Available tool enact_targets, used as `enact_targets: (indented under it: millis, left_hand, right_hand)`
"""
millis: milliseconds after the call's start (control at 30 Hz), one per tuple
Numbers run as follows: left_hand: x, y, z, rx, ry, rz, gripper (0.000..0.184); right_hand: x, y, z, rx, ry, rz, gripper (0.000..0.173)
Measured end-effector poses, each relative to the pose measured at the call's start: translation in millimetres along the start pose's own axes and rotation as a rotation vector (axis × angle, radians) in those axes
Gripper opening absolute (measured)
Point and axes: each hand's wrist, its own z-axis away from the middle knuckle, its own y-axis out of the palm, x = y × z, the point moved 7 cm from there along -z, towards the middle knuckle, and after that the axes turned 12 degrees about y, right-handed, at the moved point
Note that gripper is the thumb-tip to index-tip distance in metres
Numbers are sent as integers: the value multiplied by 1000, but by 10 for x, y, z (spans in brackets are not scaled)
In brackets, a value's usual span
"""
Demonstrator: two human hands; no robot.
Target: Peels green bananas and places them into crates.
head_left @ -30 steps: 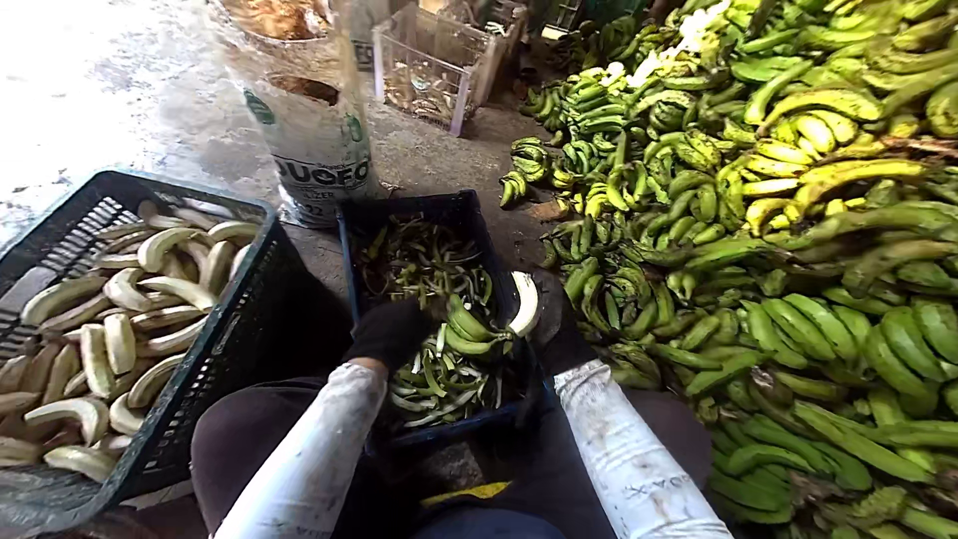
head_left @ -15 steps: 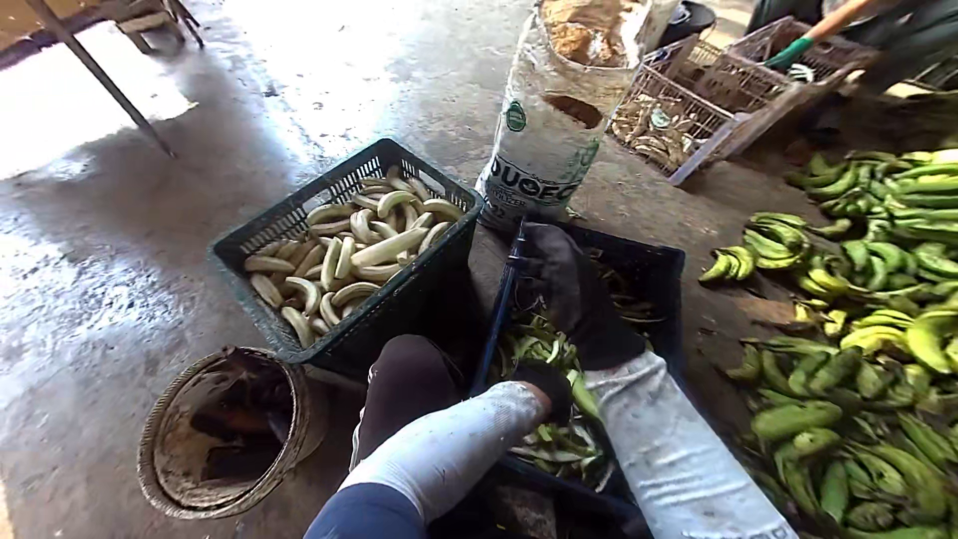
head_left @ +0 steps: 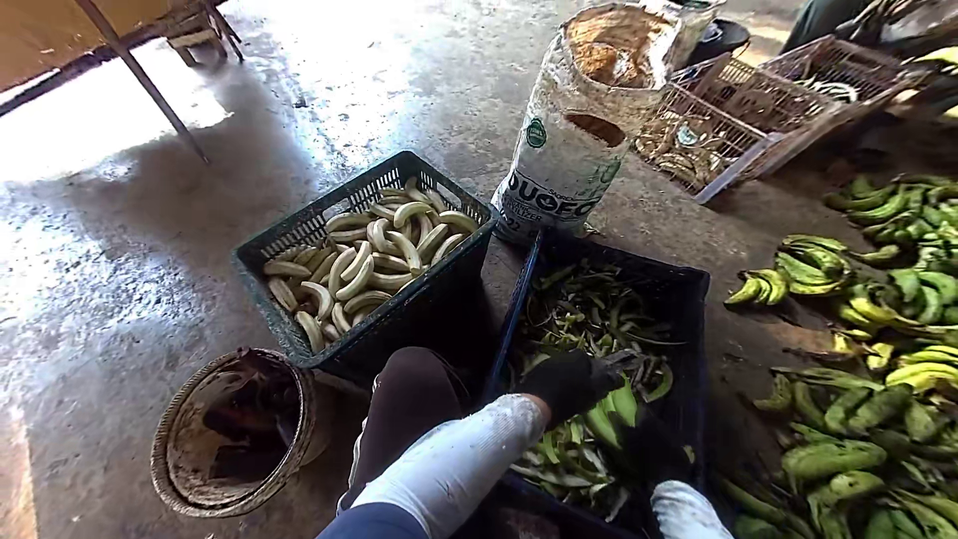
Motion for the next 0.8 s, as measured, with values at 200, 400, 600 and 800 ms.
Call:
enact_targets:
  millis: [200,400,600,800]
  left_hand:
    - [47,575,-145,-115,-71,575,58]
    - [166,925,-134,-285,-232,909,62]
    - [-17,897,-39,-419,-95,777,58]
    - [235,1252,-137,-304,-229,828,62]
  right_hand:
    - [-97,-116,104,-73,-40,-302,62]
    - [65,-445,420,-188,-162,-424,74]
    - [210,-930,762,-194,-289,-848,67]
    - [502,-2007,1209,301,-1161,-1803,36]
